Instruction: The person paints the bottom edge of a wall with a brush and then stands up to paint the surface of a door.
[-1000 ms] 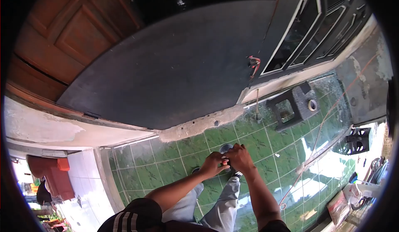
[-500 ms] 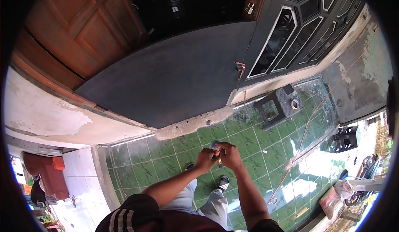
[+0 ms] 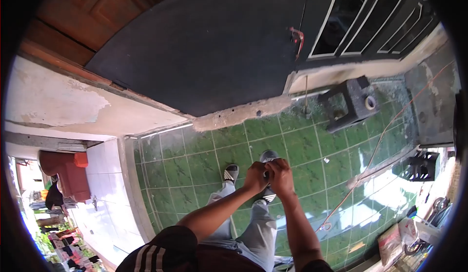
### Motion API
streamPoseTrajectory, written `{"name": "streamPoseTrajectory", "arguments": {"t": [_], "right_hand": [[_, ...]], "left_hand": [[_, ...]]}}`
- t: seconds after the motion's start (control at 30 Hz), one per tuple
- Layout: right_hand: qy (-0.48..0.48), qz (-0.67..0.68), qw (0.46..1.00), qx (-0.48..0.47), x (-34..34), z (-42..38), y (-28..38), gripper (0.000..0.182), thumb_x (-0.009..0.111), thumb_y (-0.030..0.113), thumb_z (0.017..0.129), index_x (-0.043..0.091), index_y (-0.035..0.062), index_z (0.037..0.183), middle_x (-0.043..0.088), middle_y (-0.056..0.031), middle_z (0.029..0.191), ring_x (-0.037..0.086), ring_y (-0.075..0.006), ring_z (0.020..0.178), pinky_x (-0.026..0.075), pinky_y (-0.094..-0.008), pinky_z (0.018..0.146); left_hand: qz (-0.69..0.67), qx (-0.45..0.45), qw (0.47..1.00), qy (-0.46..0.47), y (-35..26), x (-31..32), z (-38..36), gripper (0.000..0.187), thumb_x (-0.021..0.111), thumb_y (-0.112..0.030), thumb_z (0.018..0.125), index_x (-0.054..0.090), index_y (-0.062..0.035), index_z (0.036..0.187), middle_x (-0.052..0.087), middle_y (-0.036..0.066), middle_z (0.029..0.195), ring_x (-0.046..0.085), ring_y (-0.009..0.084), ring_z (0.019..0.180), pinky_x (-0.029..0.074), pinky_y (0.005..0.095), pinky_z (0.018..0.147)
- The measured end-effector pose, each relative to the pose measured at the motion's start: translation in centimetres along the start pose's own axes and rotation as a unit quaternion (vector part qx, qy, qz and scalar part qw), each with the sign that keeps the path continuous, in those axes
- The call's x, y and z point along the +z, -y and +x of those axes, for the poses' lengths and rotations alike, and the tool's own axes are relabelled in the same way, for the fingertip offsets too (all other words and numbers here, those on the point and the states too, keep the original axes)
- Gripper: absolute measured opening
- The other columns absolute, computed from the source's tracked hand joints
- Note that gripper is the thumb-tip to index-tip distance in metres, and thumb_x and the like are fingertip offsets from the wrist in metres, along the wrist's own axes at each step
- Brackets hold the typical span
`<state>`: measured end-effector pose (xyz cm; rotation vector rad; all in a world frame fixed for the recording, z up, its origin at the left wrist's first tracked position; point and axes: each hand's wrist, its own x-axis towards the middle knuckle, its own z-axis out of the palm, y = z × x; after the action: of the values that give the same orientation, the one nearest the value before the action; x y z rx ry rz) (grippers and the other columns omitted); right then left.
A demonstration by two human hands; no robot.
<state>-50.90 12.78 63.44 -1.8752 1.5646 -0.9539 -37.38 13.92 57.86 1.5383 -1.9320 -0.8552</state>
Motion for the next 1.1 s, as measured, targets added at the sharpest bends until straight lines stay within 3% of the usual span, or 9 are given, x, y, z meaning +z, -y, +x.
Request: {"name": "streamPoseTrajectory", "arguments": {"t": [0.13, 0.2, 0.37, 0.43, 0.67, 0.77, 0.87, 0.97, 1.1], "right_hand": [[-0.043, -0.017, 0.998, -0.033, -1.0, -1.2, -1.7, 0.017, 0.068, -0.002, 0.078, 0.07, 0.0021, 0.094, 0.066, -0.015, 0.095, 0.062, -0.0353, 0.086, 0.051, -0.044, 0.076], [-0.091, -0.017, 0.995, 0.037, -1.8, -1.9, -1.5, 0.025, 0.065, -0.009, 0.076, 0.069, 0.0025, 0.098, 0.067, -0.0135, 0.094, 0.064, -0.0337, 0.089, 0.052, -0.0407, 0.077], [-0.214, -0.021, 0.972, 0.092, -1.2, -2.2, -0.4, 0.019, 0.067, -0.006, 0.083, 0.07, 0.0008, 0.1, 0.066, -0.0132, 0.093, 0.066, -0.0276, 0.082, 0.052, -0.0343, 0.071], [-0.226, -0.005, 0.97, 0.092, 0.8, -1.5, 0.2, 0.017, 0.067, -0.006, 0.084, 0.07, 0.0005, 0.099, 0.066, -0.0133, 0.093, 0.066, -0.0271, 0.081, 0.052, -0.0338, 0.071], [-0.162, 0.036, 0.985, 0.046, 13.8, 0.6, 0.2, 0.022, 0.069, -0.007, 0.082, 0.069, 0.0007, 0.102, 0.067, -0.0132, 0.095, 0.066, -0.0269, 0.084, 0.053, -0.0337, 0.074], [-0.132, 0.013, 0.99, 0.043, 17.7, 1.4, 0.3, 0.025, 0.07, -0.008, 0.079, 0.07, 0.0031, 0.102, 0.067, -0.0123, 0.097, 0.067, -0.0287, 0.086, 0.054, -0.036, 0.073], [-0.124, 0.029, 0.99, 0.067, 20.5, 1.5, 0.7, 0.028, 0.07, -0.008, 0.078, 0.071, 0.0049, 0.103, 0.067, -0.012, 0.097, 0.067, -0.0296, 0.086, 0.055, -0.037, 0.07], [-0.128, 0.05, 0.988, 0.075, 22.3, 2.0, 1.5, 0.032, 0.072, -0.006, 0.076, 0.071, 0.0062, 0.105, 0.066, -0.0118, 0.096, 0.067, -0.0301, 0.081, 0.054, -0.0394, 0.068], [-0.146, 0.05, 0.976, 0.155, 23.9, 2.8, 3.0, 0.028, 0.073, -0.001, 0.076, 0.071, 0.0048, 0.103, 0.066, -0.0126, 0.09, 0.067, -0.0315, 0.08, 0.054, -0.0398, 0.066]], "left_hand": [[-0.03, -0.007, 0.999, 0.031, 1.1, 0.4, 0.3, 0.034, 0.075, -0.026, 0.079, 0.069, -0.0028, 0.104, 0.067, 0.02, 0.091, 0.063, 0.0383, 0.089, 0.051, 0.0455, 0.08], [-0.045, -0.009, 0.998, 0.041, 3.3, 0.6, 0.6, 0.043, 0.074, -0.034, 0.083, 0.068, -0.0027, 0.113, 0.066, 0.021, 0.093, 0.062, 0.0383, 0.091, 0.05, 0.0448, 0.081], [-0.068, -0.013, 0.997, -0.015, 8.8, 0.2, 0.5, 0.026, 0.071, -0.017, 0.087, 0.071, -0.0072, 0.111, 0.066, 0.013, 0.083, 0.064, 0.0282, 0.076, 0.051, 0.0383, 0.068], [-0.044, -0.035, 0.998, -0.018, 10.3, -0.9, 0.8, 0.022, 0.067, -0.008, 0.087, 0.071, -0.0058, 0.109, 0.067, 0.012, 0.084, 0.065, 0.03, 0.079, 0.052, 0.0385, 0.07], [-0.082, -0.089, 0.989, -0.09, 15.0, -4.7, 1.3, 0.028, 0.064, -0.002, 0.088, 0.07, -0.0055, 0.115, 0.069, 0.013, 0.079, 0.067, 0.0274, 0.065, 0.053, 0.037, 0.06], [-0.106, -0.132, 0.982, -0.08, 16.5, -6.3, 1.2, 0.038, 0.064, -0.002, 0.087, 0.065, -0.0052, 0.125, 0.066, 0.012, 0.074, 0.063, 0.0206, 0.057, 0.052, 0.0321, 0.056], [-0.143, -0.218, 0.963, -0.06, 16.6, -8.3, 1.4, 0.048, 0.065, 0.002, 0.087, 0.058, -0.0029, 0.134, 0.067, 0.007, 0.073, 0.061, 0.007, 0.064, 0.049, 0.0251, 0.06], [-0.141, -0.239, 0.961, 0.008, 17.8, -9.8, 1.2, 0.053, 0.064, 0.003, 0.086, 0.053, -0.0001, 0.137, 0.068, 0.009, 0.079, 0.061, 0.0075, 0.066, 0.05, 0.0252, 0.062], [-0.186, -0.231, 0.955, 0.021, 20.4, -10.1, 0.5, 0.034, 0.064, -0.001, 0.084, 0.064, 0.0036, 0.118, 0.066, 0.008, 0.077, 0.059, 0.0084, 0.066, 0.048, 0.0266, 0.061]]}}
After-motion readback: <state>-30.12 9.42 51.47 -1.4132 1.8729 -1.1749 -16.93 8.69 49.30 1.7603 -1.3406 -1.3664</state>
